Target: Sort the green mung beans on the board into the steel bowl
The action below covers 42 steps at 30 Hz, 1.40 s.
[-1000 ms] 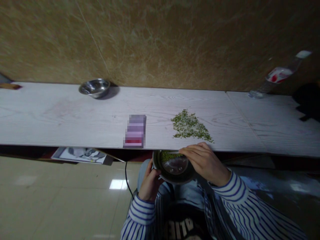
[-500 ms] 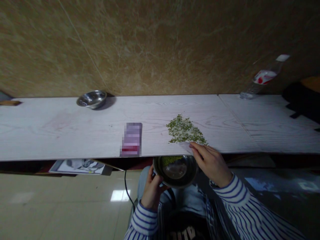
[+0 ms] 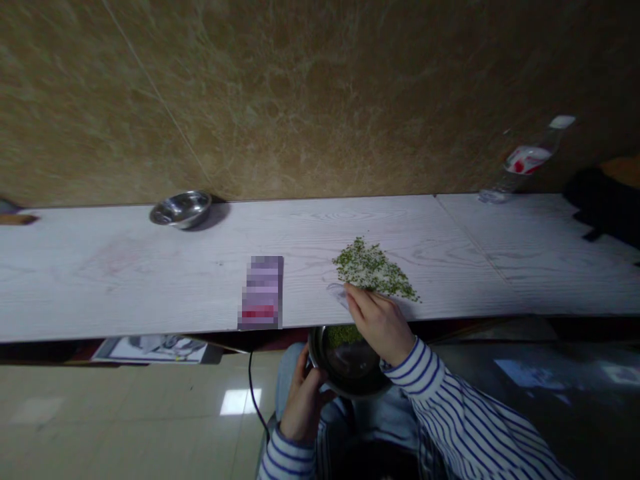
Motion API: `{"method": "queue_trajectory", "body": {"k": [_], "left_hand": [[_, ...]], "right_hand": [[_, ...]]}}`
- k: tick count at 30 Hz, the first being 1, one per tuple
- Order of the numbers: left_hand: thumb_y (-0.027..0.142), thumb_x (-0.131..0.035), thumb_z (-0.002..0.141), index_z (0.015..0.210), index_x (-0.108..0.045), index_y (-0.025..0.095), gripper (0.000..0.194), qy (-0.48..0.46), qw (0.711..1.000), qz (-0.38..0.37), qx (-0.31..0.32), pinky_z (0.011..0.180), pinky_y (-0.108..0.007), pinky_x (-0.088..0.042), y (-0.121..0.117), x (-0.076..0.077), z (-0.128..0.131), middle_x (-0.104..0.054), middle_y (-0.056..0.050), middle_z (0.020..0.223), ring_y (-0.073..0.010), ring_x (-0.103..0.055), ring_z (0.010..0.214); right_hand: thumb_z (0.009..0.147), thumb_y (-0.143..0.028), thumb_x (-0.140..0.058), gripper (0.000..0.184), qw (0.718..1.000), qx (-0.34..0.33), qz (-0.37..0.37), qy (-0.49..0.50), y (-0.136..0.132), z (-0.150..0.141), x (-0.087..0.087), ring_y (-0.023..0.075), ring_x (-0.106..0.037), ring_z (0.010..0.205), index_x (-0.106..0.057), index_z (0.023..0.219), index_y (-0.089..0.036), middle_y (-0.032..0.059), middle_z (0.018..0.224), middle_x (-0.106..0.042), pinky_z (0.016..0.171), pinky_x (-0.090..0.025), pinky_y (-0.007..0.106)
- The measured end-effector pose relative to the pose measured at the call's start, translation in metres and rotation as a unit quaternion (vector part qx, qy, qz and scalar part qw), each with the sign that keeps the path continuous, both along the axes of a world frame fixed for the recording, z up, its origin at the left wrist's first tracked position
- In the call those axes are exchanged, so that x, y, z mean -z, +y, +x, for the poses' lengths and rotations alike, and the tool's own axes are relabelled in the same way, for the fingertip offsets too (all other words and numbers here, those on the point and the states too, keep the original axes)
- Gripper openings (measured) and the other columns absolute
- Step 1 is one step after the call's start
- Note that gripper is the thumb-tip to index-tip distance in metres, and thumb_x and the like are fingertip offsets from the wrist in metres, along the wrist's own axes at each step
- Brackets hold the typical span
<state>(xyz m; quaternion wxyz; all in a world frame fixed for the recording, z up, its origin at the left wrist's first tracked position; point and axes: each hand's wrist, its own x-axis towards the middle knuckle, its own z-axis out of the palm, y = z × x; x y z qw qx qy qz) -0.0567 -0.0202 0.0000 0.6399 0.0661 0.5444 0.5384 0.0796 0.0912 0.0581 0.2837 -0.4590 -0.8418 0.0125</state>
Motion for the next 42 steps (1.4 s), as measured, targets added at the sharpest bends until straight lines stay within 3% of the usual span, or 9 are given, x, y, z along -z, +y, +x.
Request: {"method": "queue_trajectory", "body": {"k": [5,10,19,28,35,42], "left_hand": [[0.023,-0.064,0.068,0.128,-0.047,0.024,0.063,-0.008,1.000,0.006,0.027,0.061,-0.032,-0.051,0.004,0.002,0.000,-0.061,-0.008,0.108,-0.0203,-0.059,0.084],[0.020,-0.060,0.069,0.134,-0.040,0.025,0.069,-0.016,0.999,0.003,0.034,0.061,-0.032,-0.051,0.006,0.002,0.004,-0.059,-0.009,0.116,-0.0216,-0.058,0.088],[0.021,-0.062,0.068,0.132,-0.042,0.024,0.066,-0.019,0.999,0.003,0.036,0.060,-0.030,-0.049,0.007,0.004,0.007,-0.060,-0.008,0.111,-0.0195,-0.058,0.085],[0.021,-0.063,0.066,0.131,-0.044,0.022,0.067,-0.015,1.000,-0.009,0.017,0.058,-0.031,-0.050,0.007,-0.002,0.008,-0.062,-0.006,0.101,-0.0191,-0.058,0.079],[0.019,-0.065,0.063,0.129,-0.047,0.020,0.069,-0.027,1.000,-0.004,-0.007,0.056,-0.031,-0.050,0.006,-0.004,0.009,-0.064,-0.007,0.097,-0.0194,-0.059,0.075],[0.020,-0.065,0.061,0.128,-0.051,0.023,0.069,-0.026,0.999,-0.014,-0.013,0.059,-0.031,-0.050,0.007,-0.001,0.007,-0.065,-0.007,0.098,-0.0190,-0.060,0.076]], "right_hand": [[0.092,-0.016,-0.048,0.026,0.999,0.034,0.033,-0.008,0.015,0.023,0.001,0.0190,-0.070,0.078,-0.062,0.114,-0.016,0.0086,0.096,-0.074,0.074,-0.054,0.029],[0.093,-0.017,-0.048,0.025,0.998,0.035,0.049,-0.029,0.028,0.035,-0.001,0.0187,-0.069,0.076,-0.063,0.113,-0.016,0.0080,0.094,-0.075,0.072,-0.052,0.029],[0.092,-0.018,-0.051,0.023,0.993,0.047,0.099,-0.035,0.036,0.051,-0.012,0.0179,-0.066,0.071,-0.065,0.110,-0.016,0.0063,0.085,-0.074,0.069,-0.045,0.030],[0.091,-0.012,-0.050,0.027,0.992,0.013,0.103,-0.072,0.040,0.039,-0.013,0.0186,-0.063,0.079,-0.063,0.114,-0.015,0.0046,0.083,-0.073,0.070,-0.038,0.033],[0.090,-0.007,-0.048,0.030,0.993,-0.040,0.070,-0.086,0.052,0.022,-0.011,0.0180,-0.063,0.091,-0.062,0.114,-0.016,0.0069,0.102,-0.073,0.082,-0.037,0.033],[0.087,-0.004,-0.048,0.026,0.990,-0.077,0.047,-0.106,0.040,0.025,-0.013,0.0182,-0.063,0.093,-0.063,0.105,-0.016,0.0080,0.100,-0.072,0.084,-0.036,0.033]]}}
